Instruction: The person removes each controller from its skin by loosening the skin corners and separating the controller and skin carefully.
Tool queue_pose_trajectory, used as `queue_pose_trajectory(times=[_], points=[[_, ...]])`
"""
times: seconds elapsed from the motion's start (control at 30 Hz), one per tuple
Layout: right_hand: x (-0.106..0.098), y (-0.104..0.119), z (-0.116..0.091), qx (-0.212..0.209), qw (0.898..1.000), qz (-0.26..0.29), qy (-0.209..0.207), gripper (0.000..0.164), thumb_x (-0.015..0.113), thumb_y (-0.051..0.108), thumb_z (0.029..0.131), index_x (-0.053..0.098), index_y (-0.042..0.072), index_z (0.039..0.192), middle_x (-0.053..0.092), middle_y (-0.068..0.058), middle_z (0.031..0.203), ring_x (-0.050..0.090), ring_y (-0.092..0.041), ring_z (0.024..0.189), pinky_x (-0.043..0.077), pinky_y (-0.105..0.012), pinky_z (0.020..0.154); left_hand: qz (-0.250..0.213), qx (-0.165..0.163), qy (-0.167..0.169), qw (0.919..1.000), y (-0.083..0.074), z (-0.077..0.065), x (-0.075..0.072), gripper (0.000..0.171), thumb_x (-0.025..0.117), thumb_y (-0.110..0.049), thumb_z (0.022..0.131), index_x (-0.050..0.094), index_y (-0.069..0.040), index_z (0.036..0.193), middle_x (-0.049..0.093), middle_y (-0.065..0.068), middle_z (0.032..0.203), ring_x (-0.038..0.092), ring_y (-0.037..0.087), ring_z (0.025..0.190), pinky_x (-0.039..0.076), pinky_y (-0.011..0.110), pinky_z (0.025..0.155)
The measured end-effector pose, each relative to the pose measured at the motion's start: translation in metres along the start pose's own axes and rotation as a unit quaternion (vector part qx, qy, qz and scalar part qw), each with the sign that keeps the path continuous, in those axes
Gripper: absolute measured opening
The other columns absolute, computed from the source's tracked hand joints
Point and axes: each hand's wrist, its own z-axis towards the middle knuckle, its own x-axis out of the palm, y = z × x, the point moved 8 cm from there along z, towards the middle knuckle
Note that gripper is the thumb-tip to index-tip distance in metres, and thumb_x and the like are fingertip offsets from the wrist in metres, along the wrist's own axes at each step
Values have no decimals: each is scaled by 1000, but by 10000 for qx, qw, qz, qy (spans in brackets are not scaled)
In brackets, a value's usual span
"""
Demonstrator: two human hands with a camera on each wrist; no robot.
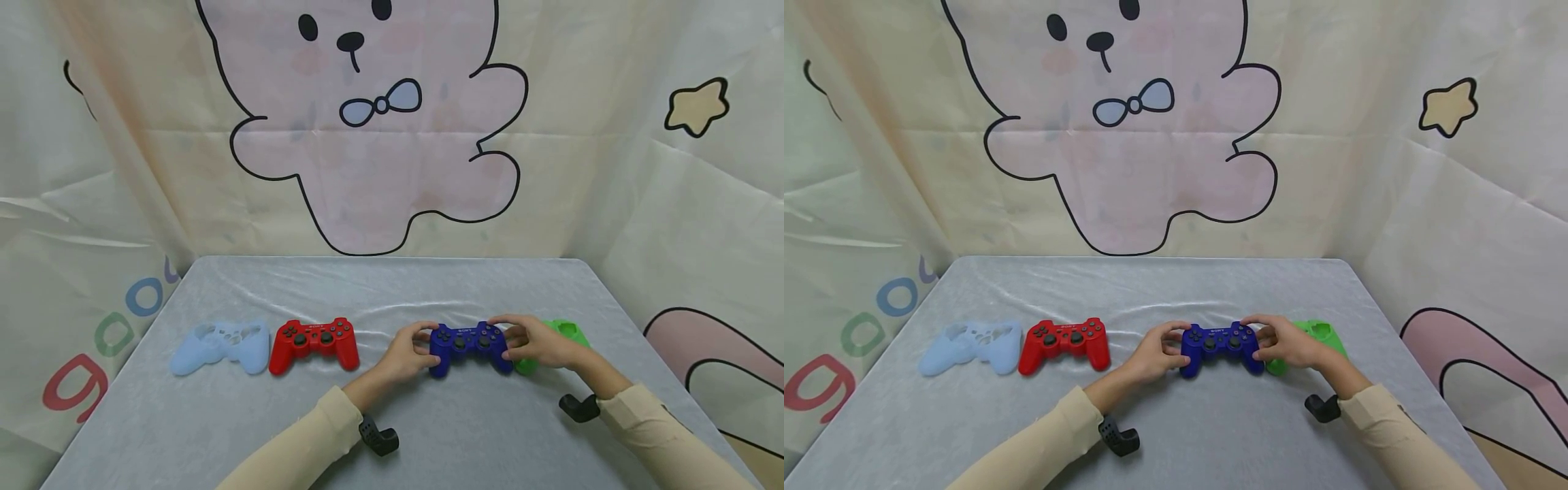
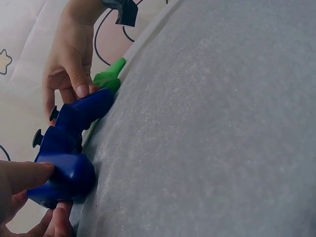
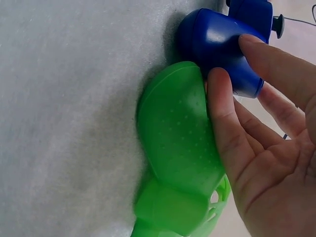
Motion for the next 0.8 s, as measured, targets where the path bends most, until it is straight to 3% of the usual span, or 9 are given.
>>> queue_pose_trajectory(times=[0.57, 0.8], points=[[0, 4, 1, 23, 10000, 58, -40, 61, 66, 7, 96, 38, -11, 147, 43, -44, 144, 61, -51, 118, 60, -34, 79, -124, 89, 38, 9999, -1, -3, 0, 53, 74, 3, 86, 61, -9, 135, 62, 25, 129, 69, 25, 95, 58, 34, 78], [-4, 8, 2, 86, 9997, 22, -214, 53, 60, 11, 101, 41, -11, 145, 44, -42, 143, 62, -48, 118, 61, -36, 78, -185, 85, -40, 9998, -2, -1, -3, 49, 72, 1, 87, 61, -7, 134, 64, 26, 127, 66, 19, 87, 52, 26, 68]])
